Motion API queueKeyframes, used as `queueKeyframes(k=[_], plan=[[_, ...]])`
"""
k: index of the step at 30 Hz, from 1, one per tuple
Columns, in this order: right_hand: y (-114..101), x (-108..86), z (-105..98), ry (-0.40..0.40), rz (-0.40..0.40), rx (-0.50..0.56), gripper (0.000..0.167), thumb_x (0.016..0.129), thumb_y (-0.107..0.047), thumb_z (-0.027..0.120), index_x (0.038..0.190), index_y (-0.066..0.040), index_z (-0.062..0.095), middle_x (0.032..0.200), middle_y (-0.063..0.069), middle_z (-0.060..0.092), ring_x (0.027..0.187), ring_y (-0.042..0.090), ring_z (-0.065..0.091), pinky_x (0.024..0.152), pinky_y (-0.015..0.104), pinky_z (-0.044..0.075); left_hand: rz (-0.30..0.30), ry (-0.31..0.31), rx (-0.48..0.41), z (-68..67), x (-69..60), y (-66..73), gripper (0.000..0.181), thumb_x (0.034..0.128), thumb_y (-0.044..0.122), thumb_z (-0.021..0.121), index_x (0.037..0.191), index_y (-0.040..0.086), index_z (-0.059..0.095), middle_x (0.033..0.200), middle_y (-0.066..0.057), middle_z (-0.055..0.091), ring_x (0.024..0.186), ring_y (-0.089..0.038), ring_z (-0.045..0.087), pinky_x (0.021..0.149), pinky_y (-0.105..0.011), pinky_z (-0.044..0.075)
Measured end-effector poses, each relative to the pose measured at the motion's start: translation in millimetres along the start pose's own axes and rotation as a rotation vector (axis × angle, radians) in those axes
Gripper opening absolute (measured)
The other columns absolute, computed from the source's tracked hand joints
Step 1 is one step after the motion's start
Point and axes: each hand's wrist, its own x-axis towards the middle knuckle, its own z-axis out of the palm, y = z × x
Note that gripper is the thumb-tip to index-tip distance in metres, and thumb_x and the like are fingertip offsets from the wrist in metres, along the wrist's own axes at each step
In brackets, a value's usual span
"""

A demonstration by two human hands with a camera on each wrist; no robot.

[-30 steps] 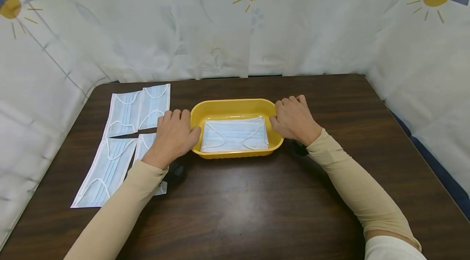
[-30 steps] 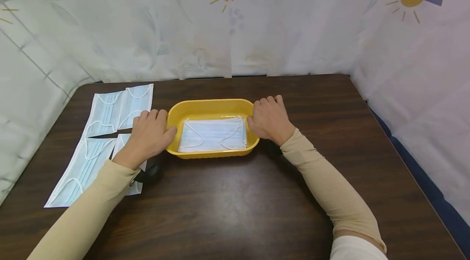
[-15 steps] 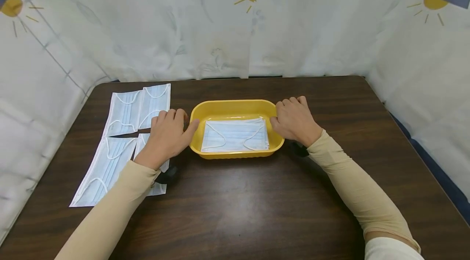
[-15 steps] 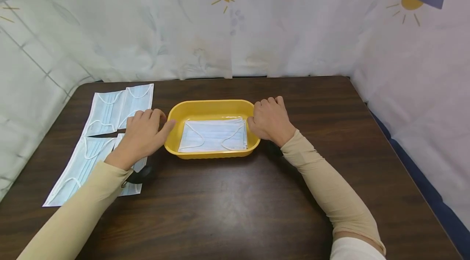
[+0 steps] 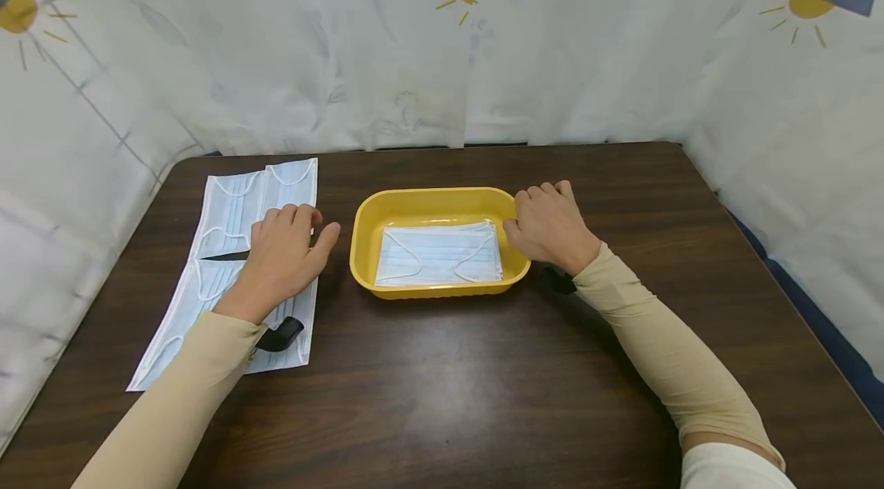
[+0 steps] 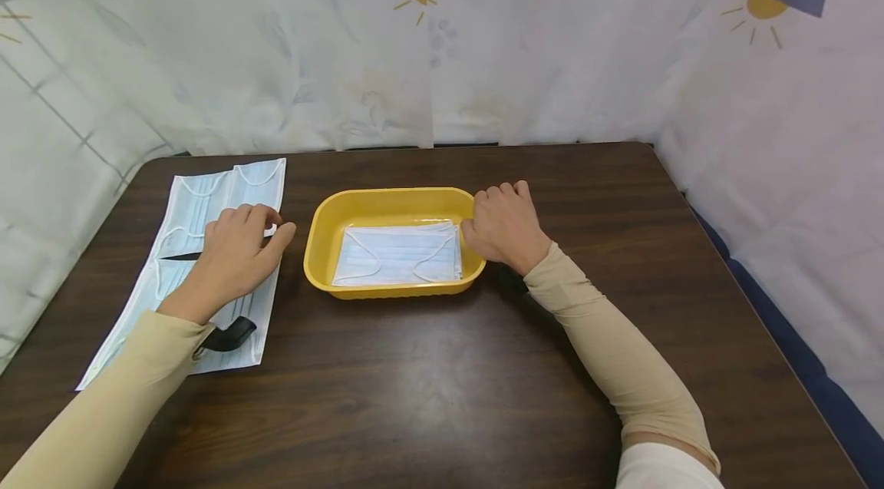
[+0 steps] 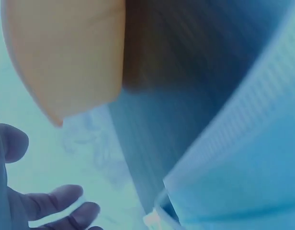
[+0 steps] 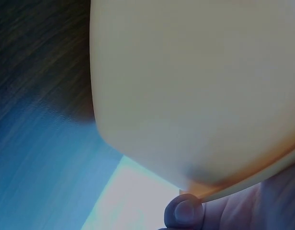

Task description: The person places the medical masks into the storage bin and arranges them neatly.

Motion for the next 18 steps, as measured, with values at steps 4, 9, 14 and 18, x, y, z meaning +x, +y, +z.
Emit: queueKeyframes(k=[4,9,14,18], plan=[[0,-0.4,0,0.001,-0.004,-0.003,0.030,0.096,-0.026,0.042,0.073,-0.009,0.051,0.072,0.008,0.053,0.074,0.030,0.050,0.085,0.049,0.035,0.016,0.022,-0.010,-4.8,-3.0,-8.4,0.049,0.1047,0.041,0.043,0.114,-0.004,0.059,0.104,-0.024,0.059,0.102,-0.044,0.045,0.084,-0.057,0.031],[0,-0.5,0,0.012,-0.010,-0.018,0.030,0.096,-0.026,0.042,0.073,-0.008,0.051,0.072,0.008,0.054,0.075,0.030,0.051,0.085,0.049,0.036,0.027,0.055,-0.005,-10.8,-7.8,-22.2,0.047,0.1034,0.038,0.045,0.115,-0.006,0.059,0.106,-0.025,0.058,0.103,-0.045,0.045,0.082,-0.058,0.031],[1,-0.7,1,0.015,-0.013,-0.025,0.030,0.096,-0.026,0.042,0.076,-0.007,0.053,0.074,0.009,0.056,0.077,0.031,0.052,0.085,0.049,0.037,0.051,0.080,0.035,-15.5,-15.7,-39.1,0.046,0.1024,0.036,0.048,0.114,-0.007,0.058,0.107,-0.028,0.059,0.102,-0.047,0.046,0.081,-0.061,0.032],[1,-1.5,1,0.025,-0.023,-0.025,0.030,0.096,-0.027,0.043,0.077,-0.006,0.053,0.075,0.010,0.056,0.076,0.032,0.052,0.083,0.048,0.039,0.057,0.106,0.079,-19.7,-23.0,-54.4,0.045,0.1018,0.035,0.050,0.113,-0.008,0.059,0.103,-0.031,0.060,0.103,-0.052,0.047,0.080,-0.063,0.034]])
